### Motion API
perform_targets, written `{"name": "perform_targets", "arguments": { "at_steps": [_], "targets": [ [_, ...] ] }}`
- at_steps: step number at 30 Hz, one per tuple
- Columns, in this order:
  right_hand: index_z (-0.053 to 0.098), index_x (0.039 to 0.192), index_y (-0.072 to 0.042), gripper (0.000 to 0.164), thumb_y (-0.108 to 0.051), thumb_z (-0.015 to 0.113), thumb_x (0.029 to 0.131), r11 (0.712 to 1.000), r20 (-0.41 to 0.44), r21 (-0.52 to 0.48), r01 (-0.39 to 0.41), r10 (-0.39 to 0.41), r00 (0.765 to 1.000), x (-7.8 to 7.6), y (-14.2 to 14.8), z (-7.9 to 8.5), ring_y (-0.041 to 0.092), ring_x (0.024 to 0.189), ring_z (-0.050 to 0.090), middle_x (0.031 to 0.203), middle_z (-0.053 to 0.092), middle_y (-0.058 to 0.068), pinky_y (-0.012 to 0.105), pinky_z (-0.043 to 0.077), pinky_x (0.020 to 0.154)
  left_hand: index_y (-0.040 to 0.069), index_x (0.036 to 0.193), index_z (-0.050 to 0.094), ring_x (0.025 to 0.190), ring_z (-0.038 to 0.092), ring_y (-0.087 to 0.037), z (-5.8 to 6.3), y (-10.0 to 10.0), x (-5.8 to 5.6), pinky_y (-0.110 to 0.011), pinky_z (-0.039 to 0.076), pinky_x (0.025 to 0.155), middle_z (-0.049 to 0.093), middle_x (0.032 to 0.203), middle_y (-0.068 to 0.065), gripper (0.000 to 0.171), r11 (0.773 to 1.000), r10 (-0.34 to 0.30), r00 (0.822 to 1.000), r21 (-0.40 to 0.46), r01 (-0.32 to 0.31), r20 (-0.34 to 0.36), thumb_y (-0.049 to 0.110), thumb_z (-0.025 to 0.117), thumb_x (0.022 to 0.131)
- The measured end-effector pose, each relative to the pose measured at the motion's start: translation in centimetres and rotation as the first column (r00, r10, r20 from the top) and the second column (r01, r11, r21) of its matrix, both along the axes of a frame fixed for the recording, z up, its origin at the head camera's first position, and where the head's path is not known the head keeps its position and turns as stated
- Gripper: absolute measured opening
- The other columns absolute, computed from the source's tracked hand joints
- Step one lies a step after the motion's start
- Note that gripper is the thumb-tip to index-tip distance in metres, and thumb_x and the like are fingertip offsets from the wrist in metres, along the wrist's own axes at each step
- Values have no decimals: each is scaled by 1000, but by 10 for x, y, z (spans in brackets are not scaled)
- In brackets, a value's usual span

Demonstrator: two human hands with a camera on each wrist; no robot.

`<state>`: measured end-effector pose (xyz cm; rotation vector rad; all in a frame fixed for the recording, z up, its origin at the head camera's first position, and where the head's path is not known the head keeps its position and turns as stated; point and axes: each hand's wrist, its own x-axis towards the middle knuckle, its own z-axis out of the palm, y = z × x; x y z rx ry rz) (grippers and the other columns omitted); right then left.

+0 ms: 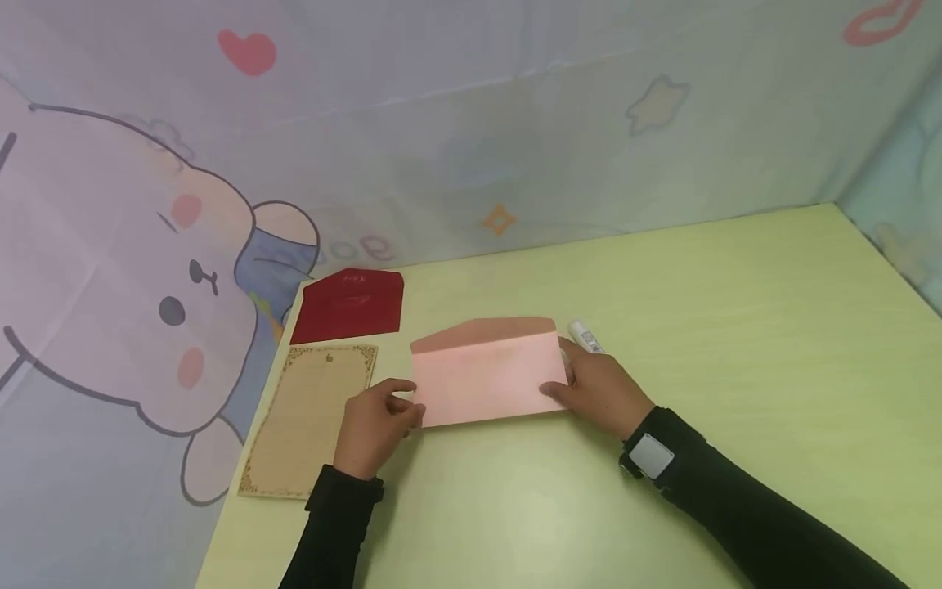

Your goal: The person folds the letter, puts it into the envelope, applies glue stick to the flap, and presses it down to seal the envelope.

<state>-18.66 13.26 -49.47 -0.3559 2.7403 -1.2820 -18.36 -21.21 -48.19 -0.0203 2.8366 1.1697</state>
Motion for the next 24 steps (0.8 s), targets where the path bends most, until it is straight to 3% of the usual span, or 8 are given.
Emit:
{"name": "perform_targets", "arguments": {
  "at_steps": [3, 6, 10, 13, 15, 17, 20, 24],
  "targets": [
    [57, 149, 6, 64, -32, 81, 104, 990, -27, 135, -51, 55, 998, -13, 4, -22, 17, 71, 58, 85, 72, 7, 33, 51, 67, 4, 127, 83, 82, 82, -21, -5, 4, -2, -34, 65, 72, 87, 104, -13, 31, 994, -47, 999, -94, 48, 8, 11, 88, 97],
    [60, 139, 5, 62, -41, 81, 105, 956, -4, 285, -66, 70, 998, -27, 10, -49, 18, 73, 62, 90, 74, 7, 33, 53, 70, 4, 119, 87, 93, 84, -24, -13, 10, -6, -41, 67, 81, 88, 107, -13, 26, 980, -87, 996, -179, 83, -15, 10, 90, 95],
    [61, 132, 7, 64, -47, 81, 104, 908, 35, 414, -68, 58, 998, -39, 16, -66, 19, 68, 61, 85, 71, 8, 31, 49, 63, 10, 109, 91, 95, 84, -23, -48, 11, -20, -42, 68, 83, 89, 102, -6, 17, 933, -179, 975, -336, 126, -132, 13, 93, 92],
    [63, 121, 5, 53, -41, 82, 105, 893, 34, 445, -71, 62, 997, -36, 16, -52, 20, 65, 59, 80, 67, 8, 30, 46, 60, 22, 91, 91, 84, 80, -12, -79, 11, -33, -31, 64, 74, 86, 90, 6, 7, 868, -283, 930, -475, 144, -235, 16, 93, 93],
    [63, 113, 3, 46, -38, 82, 105, 888, 35, 454, -74, 65, 997, -30, 14, -35, 21, 64, 58, 78, 64, 9, 32, 47, 59, 27, 76, 84, 73, 68, -4, -89, 15, -38, -23, 57, 67, 78, 79, 11, 24, 828, -341, 902, -539, 155, -265, 17, 91, 96],
    [62, 107, 2, 40, -33, 81, 106, 875, 14, 480, -72, 74, 997, -23, 11, -17, 22, 64, 58, 76, 63, 9, 33, 50, 60, 30, 67, 76, 66, 55, -1, -97, 19, -44, -19, 46, 61, 71, 71, 13, 35, 807, -377, 876, -571, 150, -302, 16, 89, 97],
    [62, 100, 2, 38, -30, 81, 107, 856, -13, 513, -60, 77, 997, -17, 10, -1, 22, 63, 59, 74, 62, 9, 35, 53, 62, 25, 66, 75, 63, 49, -3, -87, 32, -42, -24, 44, 57, 69, 66, 8, 34, 777, -412, 856, -610, 151, -313, 9, 87, 94],
    [62, 96, 1, 37, -28, 82, 106, 846, -38, 530, -53, 86, 996, -15, 13, 2, 21, 63, 57, 73, 61, 8, 34, 51, 62, 13, 71, 79, 60, 54, -10, -43, 57, -22, -36, 54, 53, 72, 64, -3, 27, 700, -465, 832, -702, 135, -304, -7, 84, 87]
  ]
}}
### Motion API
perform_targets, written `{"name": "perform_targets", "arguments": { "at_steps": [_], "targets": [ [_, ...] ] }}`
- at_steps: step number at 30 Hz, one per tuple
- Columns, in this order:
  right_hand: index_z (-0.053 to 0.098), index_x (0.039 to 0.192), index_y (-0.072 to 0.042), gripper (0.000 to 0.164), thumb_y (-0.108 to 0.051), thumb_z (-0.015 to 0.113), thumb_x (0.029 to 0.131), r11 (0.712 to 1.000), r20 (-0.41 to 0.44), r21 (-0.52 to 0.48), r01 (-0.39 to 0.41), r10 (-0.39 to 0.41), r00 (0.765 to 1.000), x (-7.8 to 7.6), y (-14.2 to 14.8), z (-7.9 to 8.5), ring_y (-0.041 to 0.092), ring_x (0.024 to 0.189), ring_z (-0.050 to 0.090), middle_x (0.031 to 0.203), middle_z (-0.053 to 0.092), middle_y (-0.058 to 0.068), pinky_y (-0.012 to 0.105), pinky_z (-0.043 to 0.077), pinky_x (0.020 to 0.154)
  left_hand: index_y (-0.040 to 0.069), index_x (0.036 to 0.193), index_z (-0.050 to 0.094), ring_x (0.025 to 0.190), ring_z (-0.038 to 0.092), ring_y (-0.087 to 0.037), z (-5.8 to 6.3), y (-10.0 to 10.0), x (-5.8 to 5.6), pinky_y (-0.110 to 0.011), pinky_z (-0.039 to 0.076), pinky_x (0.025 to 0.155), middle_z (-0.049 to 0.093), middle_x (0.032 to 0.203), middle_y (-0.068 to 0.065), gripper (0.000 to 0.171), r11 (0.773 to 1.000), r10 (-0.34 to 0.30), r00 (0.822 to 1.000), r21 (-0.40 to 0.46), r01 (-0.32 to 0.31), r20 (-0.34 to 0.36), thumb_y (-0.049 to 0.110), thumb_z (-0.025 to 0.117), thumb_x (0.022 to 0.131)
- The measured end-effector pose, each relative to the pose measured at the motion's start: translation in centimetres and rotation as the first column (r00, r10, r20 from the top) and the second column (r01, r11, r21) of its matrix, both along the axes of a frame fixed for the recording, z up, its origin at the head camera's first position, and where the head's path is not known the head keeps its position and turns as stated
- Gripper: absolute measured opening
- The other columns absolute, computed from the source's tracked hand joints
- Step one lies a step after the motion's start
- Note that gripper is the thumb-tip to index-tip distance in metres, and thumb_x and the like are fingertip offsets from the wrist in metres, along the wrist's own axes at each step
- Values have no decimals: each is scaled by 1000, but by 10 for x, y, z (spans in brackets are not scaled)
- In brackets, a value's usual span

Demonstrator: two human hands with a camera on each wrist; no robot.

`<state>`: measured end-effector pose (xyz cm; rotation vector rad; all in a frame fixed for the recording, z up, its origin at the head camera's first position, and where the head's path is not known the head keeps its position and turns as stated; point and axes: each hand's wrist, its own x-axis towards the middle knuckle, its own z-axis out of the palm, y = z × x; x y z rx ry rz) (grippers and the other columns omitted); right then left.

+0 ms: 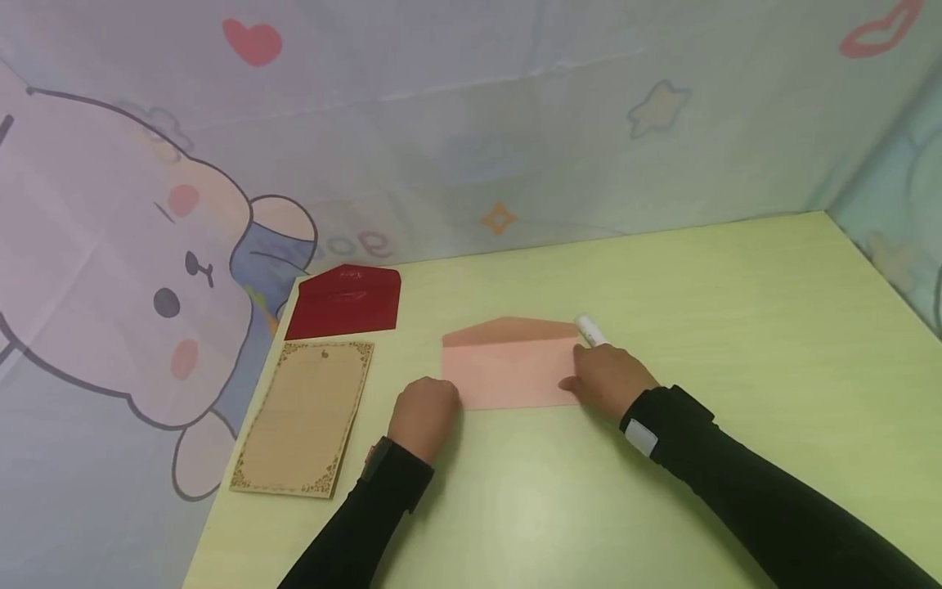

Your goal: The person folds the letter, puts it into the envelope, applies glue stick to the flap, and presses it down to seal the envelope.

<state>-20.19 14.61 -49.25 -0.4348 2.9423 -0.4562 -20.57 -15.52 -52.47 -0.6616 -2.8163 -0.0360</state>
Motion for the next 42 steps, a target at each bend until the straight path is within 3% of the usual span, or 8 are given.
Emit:
{"name": "perform_targets", "arguments": {
  "at_steps": [3, 8, 19, 23, 28, 32, 36, 42],
  "targets": [
    [69, 98, 2, 32, -25, 83, 105, 999, -44, -39, 28, -30, 999, -4, 8, 0, 22, 66, 62, 78, 69, 11, 35, 54, 62, 9, 72, 79, 60, 53, -11, 26, 15, 8, -35, 56, 53, 72, 64, -7, 26, 997, 7, 1000, -71, -7, -3, -11, 84, 88],
    [76, 128, 6, 41, -22, 88, 99, 979, -206, -88, 183, -198, 958, -12, 43, 7, 36, 84, 73, 112, 74, 27, 51, 63, 64, 8, 77, 81, 61, 49, -9, 36, 26, 5, -32, 57, 54, 75, 68, -8, 22, 995, 2, 1000, -100, -2, 3, -9, 86, 90],
    [79, 118, 11, 29, -8, 82, 97, 966, -62, -144, 213, -223, 973, -28, 79, 2, 37, 85, 76, 104, 82, 28, 57, 64, 78, 12, 77, 82, 62, 60, -13, 36, 37, -3, -40, 61, 53, 75, 70, -6, 21, 988, 117, 993, -105, -115, 8, -2, 84, 93],
    [73, 126, 11, 38, -17, 78, 100, 932, 6, -305, 196, -203, 979, -21, 62, 8, 34, 91, 75, 112, 80, 28, 47, 62, 75, 12, 98, 88, 77, 78, -24, 40, 42, -3, -44, 67, 64, 85, 91, -7, 5, 989, 58, 994, 128, -69, 90, 14, 85, 101],
    [76, 114, -5, 22, -23, 81, 102, 836, 50, -539, 98, -84, 995, -6, 30, 23, 23, 97, 75, 109, 80, 12, 35, 59, 78, 8, 148, 73, 120, 82, -29, 55, 64, -3, -47, 68, 101, 79, 146, -12, 50, 865, -180, 954, 500, 38, 239, 29, 85, 105],
    [78, 106, -16, 14, -27, 86, 103, 783, 32, -621, 34, -19, 999, 6, 13, 33, 19, 97, 75, 106, 80, 2, 32, 61, 83, 7, 145, 71, 123, 78, -30, 49, 86, 2, -41, 68, 100, 69, 148, -15, 57, 823, -261, 965, 531, 201, 40, 27, 94, 97],
    [77, 115, -14, 20, -33, 81, 107, 773, 45, -634, 17, 15, 999, 13, 4, 38, 18, 100, 77, 109, 82, 2, 34, 63, 84, 8, 127, 77, 95, 75, -19, 22, 93, -1, -28, 64, 80, 74, 114, -8, 40, 803, -256, 943, 496, 330, -213, 26, 94, 96],
    [80, 108, -15, 21, -37, 80, 107, 828, -95, -559, 44, -117, 989, 14, -2, 41, 11, 81, 69, 90, 79, -2, 30, 54, 73, 12, 115, 77, 76, 72, -13, 28, 93, 5, -24, 60, 65, 76, 90, -2, 34, 845, -201, 923, 418, 333, -328, 25, 97, 90]
  ]
}}
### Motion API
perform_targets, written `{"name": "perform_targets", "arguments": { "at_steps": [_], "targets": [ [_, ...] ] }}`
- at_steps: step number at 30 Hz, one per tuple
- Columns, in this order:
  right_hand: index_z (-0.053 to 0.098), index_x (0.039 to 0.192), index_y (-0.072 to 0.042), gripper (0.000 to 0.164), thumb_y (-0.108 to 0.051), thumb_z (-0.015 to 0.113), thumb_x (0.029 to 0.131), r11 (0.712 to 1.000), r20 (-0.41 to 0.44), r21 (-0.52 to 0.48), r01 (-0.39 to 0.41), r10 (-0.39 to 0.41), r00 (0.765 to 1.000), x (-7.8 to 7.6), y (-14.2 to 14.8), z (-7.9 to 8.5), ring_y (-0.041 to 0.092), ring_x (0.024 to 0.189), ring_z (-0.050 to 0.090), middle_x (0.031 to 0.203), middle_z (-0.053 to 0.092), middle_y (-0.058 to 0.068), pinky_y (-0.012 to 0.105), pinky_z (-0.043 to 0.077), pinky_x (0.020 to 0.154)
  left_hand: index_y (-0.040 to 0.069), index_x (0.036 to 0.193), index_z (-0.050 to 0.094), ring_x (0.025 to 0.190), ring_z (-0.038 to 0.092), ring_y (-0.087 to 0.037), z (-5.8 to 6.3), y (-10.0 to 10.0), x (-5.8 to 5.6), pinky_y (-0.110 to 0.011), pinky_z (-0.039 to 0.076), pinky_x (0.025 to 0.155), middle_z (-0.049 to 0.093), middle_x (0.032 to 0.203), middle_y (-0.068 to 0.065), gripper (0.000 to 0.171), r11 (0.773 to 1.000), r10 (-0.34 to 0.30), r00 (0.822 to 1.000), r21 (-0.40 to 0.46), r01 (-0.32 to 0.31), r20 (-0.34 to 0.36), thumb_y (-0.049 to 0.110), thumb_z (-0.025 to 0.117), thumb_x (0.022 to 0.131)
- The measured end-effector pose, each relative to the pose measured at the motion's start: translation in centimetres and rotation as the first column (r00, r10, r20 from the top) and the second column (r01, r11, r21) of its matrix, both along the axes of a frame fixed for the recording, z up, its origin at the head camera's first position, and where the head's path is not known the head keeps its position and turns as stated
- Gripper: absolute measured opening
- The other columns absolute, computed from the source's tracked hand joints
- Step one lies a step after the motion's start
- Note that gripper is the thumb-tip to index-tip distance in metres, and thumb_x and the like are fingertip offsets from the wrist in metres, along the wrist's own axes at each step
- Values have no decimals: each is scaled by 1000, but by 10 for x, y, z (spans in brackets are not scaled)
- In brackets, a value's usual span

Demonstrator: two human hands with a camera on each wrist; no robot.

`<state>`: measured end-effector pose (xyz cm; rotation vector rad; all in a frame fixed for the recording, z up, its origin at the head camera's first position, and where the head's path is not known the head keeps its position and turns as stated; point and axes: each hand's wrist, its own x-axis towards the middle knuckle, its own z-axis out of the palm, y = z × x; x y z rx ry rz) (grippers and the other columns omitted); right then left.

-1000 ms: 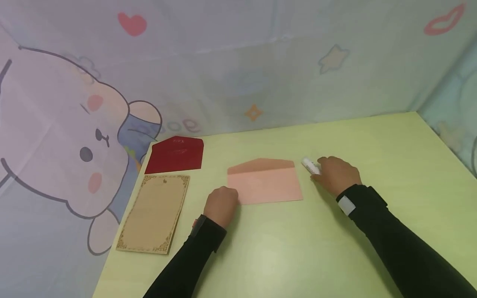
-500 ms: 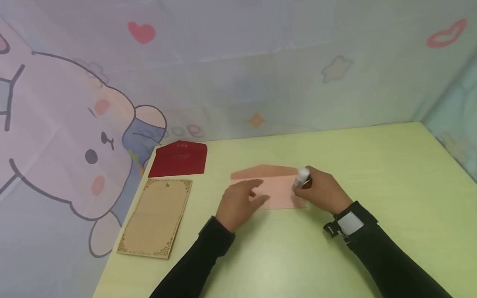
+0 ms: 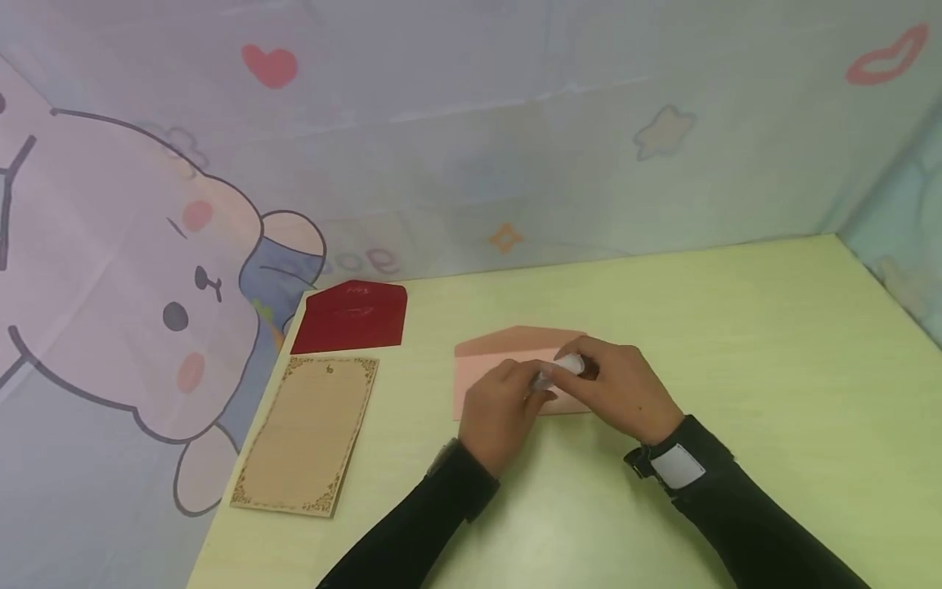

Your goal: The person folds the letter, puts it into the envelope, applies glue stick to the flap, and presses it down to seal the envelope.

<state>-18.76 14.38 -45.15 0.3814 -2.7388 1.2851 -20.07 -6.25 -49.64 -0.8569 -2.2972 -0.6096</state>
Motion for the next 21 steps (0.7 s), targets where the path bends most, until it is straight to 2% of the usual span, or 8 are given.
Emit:
{"name": "perform_targets", "arguments": {
  "at_steps": [2, 4, 8, 12, 15, 18, 20, 21],
  "targets": [
    [77, 101, -16, 20, -35, 83, 106, 999, -69, 27, 47, -45, 997, 0, -3, 1, 12, 71, 63, 80, 73, -3, 28, 50, 68, 15, 116, 77, 80, 76, -13, 1, 0, 1, -26, 62, 66, 79, 94, -1, 34, 999, 24, 1000, -30, -24, 14, 26, 97, 91],
    [75, 97, -16, 22, -34, 84, 105, 997, -101, 46, 55, -50, 994, 0, -7, 2, 11, 67, 60, 75, 70, -4, 28, 49, 65, 17, 115, 78, 83, 79, -13, 3, 0, 2, -29, 64, 65, 82, 96, 0, 33, 998, 51, 998, -47, -49, 23, 30, 97, 92],
    [76, 99, -16, 21, -35, 81, 108, 996, -90, 86, 7, 1, 996, 2, -11, 5, 8, 71, 63, 82, 75, -5, 28, 52, 69, 19, 112, 80, 84, 81, -13, 7, -1, 3, -29, 66, 67, 85, 96, 3, 33, 995, 77, 997, -58, -76, 7, 36, 97, 90],
    [75, 102, -13, 20, -31, 80, 109, 986, -129, 158, -57, 78, 989, 3, -8, 6, 8, 75, 64, 93, 79, -2, 30, 54, 70, 18, 108, 82, 80, 80, -10, 11, -3, 2, -25, 63, 68, 86, 94, 4, 29, 997, 41, 999, -67, -40, 17, 36, 96, 90],
    [74, 105, -14, 14, -27, 80, 108, 973, -178, 203, -112, 149, 973, 3, -4, 4, 9, 81, 68, 100, 80, -3, 32, 58, 74, 18, 104, 82, 74, 74, -8, 16, -4, 1, -23, 58, 66, 84, 90, 4, 23, 996, -3, 997, -88, 10, 79, 35, 93, 94],
    [73, 112, -17, 9, -20, 80, 107, 954, -238, 253, -158, 220, 946, 3, 0, -1, 9, 90, 70, 105, 79, -6, 34, 62, 82, 18, 106, 83, 72, 70, -9, 21, -6, -1, -25, 54, 65, 83, 87, 3, 18, 992, -48, 980, -107, 70, 192, 34, 86, 101],
    [71, 115, -17, 18, -13, 84, 103, 936, -303, 302, -180, 274, 913, 4, 1, -4, 11, 92, 71, 104, 76, -5, 33, 63, 83, 17, 111, 83, 75, 72, -11, 23, -9, -3, -25, 56, 70, 84, 89, 2, 18, 988, -80, 952, -105, 116, 295, 33, 82, 105],
    [70, 116, -17, 24, -9, 86, 101, 927, -342, 326, -186, 299, 891, 4, 2, -6, 11, 92, 71, 101, 74, -5, 32, 63, 82, 17, 113, 84, 78, 73, -11, 23, -10, -5, -25, 57, 73, 84, 91, 2, 17, 985, -99, 931, -95, 141, 352, 33, 80, 107]
  ]
}}
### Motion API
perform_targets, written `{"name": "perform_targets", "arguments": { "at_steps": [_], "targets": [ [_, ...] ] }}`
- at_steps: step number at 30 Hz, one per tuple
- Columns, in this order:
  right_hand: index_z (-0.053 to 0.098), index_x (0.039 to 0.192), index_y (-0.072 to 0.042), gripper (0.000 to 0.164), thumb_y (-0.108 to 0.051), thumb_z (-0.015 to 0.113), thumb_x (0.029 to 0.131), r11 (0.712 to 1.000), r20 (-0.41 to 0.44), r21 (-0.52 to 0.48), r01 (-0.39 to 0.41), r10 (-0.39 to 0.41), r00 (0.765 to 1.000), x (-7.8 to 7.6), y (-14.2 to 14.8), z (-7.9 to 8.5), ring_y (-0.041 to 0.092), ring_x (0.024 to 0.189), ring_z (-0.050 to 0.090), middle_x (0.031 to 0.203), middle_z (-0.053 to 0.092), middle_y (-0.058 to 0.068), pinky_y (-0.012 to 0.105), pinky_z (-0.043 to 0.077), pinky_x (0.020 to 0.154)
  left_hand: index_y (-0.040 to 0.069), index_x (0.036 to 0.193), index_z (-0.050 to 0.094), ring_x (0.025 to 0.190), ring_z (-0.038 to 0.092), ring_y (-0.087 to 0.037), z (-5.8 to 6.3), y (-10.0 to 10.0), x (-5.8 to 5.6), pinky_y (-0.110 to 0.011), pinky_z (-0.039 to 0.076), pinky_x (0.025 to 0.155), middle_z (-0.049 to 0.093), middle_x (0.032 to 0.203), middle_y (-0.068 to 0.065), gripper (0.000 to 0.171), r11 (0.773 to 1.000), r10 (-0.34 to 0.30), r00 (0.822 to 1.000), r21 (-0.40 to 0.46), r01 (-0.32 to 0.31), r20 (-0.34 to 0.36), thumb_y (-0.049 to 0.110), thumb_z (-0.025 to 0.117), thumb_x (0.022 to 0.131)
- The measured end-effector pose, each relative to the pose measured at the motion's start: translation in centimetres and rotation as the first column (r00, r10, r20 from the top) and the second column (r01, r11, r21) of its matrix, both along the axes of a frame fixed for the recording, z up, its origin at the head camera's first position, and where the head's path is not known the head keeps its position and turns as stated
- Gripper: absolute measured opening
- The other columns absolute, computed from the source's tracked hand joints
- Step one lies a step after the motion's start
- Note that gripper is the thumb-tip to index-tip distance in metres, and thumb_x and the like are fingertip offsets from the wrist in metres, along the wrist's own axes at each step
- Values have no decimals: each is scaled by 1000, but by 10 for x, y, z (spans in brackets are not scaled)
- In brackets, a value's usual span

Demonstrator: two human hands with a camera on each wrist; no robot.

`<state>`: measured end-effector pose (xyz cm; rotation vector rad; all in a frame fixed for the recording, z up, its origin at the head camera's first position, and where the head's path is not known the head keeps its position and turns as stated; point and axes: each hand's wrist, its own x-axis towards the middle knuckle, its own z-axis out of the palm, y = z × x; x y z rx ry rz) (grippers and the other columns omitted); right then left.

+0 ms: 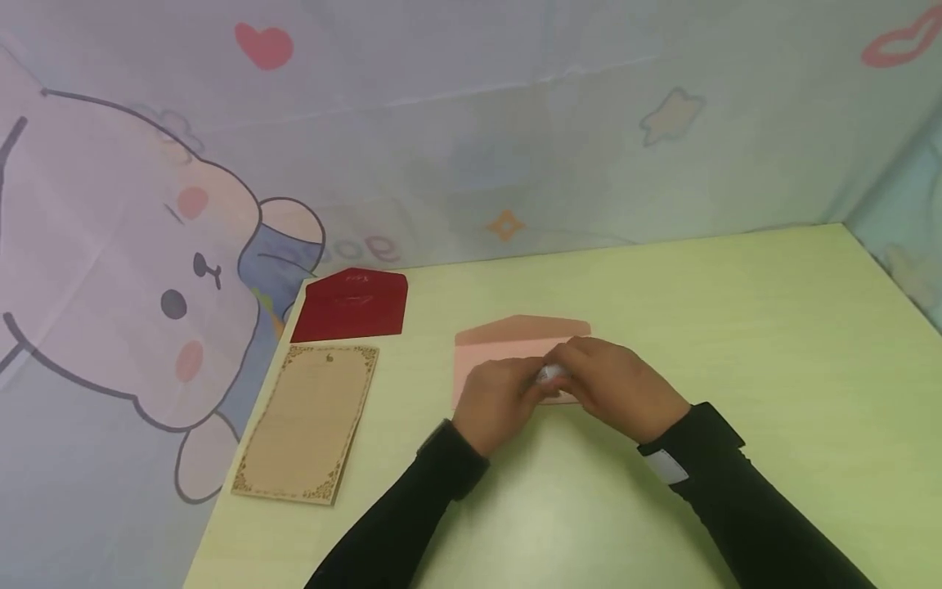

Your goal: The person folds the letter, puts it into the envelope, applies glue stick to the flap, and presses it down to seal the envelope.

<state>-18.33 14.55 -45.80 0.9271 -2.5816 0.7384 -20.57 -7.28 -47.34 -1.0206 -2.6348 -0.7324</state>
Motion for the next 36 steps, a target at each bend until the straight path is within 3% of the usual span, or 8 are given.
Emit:
{"name": "perform_targets", "arguments": {
  "at_steps": [6, 11, 14, 16, 19, 21, 29, 36],
  "targets": [
    [63, 105, -15, 47, 7, 97, 81, 991, -245, 16, -133, 133, 960, -2, 2, -6, 7, 88, 65, 95, 67, -6, 20, 58, 76, 13, 117, 84, 86, 67, -11, 6, -11, -10, -23, 56, 85, 84, 100, 0, 14, 995, -100, 951, 27, 97, 294, 22, 82, 107],
    [75, 109, -17, 40, 9, 94, 85, 978, -138, -102, -180, 165, 977, 0, 5, -4, 7, 96, 71, 108, 76, -7, 23, 63, 82, 13, 112, 86, 83, 61, -9, 5, -13, -12, -21, 51, 80, 80, 94, 0, 12, 991, -125, 911, 96, 95, 394, 20, 87, 102],
    [76, 110, -15, 14, -15, 87, 101, 988, 95, -150, -27, 42, 995, 3, 3, 1, 4, 81, 69, 99, 77, -7, 25, 60, 74, 19, 111, 88, 81, 69, -5, 1, -8, -6, -18, 53, 76, 84, 93, 6, 16, 998, -49, 969, 50, 38, 243, 28, 91, 98],
    [73, 102, -13, 19, -30, 78, 109, 989, 249, -113, 97, -66, 966, 5, 1, 4, 4, 69, 59, 83, 71, -6, 26, 52, 67, 22, 109, 88, 82, 75, -6, -1, -5, 0, -18, 57, 72, 86, 94, 8, 20, 1000, 16, 999, -4, -16, 31, 33, 95, 94],
    [69, 96, -12, 35, -40, 66, 116, 984, 373, -29, 177, -154, 915, 4, -3, 9, 7, 63, 51, 72, 62, -4, 26, 44, 65, 23, 106, 84, 81, 79, -7, -3, -1, 7, -22, 61, 67, 87, 94, 8, 25, 994, 88, 962, -32, -100, -258, 35, 98, 89],
    [68, 96, -13, 33, -37, 62, 118, 988, 393, 3, 153, -141, 909, 2, -3, 9, 8, 68, 53, 77, 65, -3, 28, 47, 69, 21, 99, 79, 75, 75, -7, -5, 0, 7, -22, 59, 64, 84, 88, 6, 25, 993, 96, 942, -28, -111, -321, 32, 98, 89],
    [75, 119, -18, 13, -14, 78, 108, 998, 136, 28, -48, 44, 990, 0, 9, 3, 7, 95, 71, 105, 74, -8, 31, 64, 87, 14, 109, 80, 73, 66, -11, 2, 1, 6, -24, 54, 70, 79, 85, 0, 15, 998, 4, 1000, -66, -5, -16, 28, 84, 105],
    [80, 115, -16, 51, 16, 93, 79, 980, -241, 8, -200, 196, 951, -3, 22, 8, 12, 100, 74, 109, 78, -3, 26, 65, 85, 9, 116, 83, 87, 67, -12, 4, -13, -7, -25, 57, 85, 83, 102, -2, 14, 992, -108, 951, -37, 124, 291, 17, 83, 105]
  ]
}}
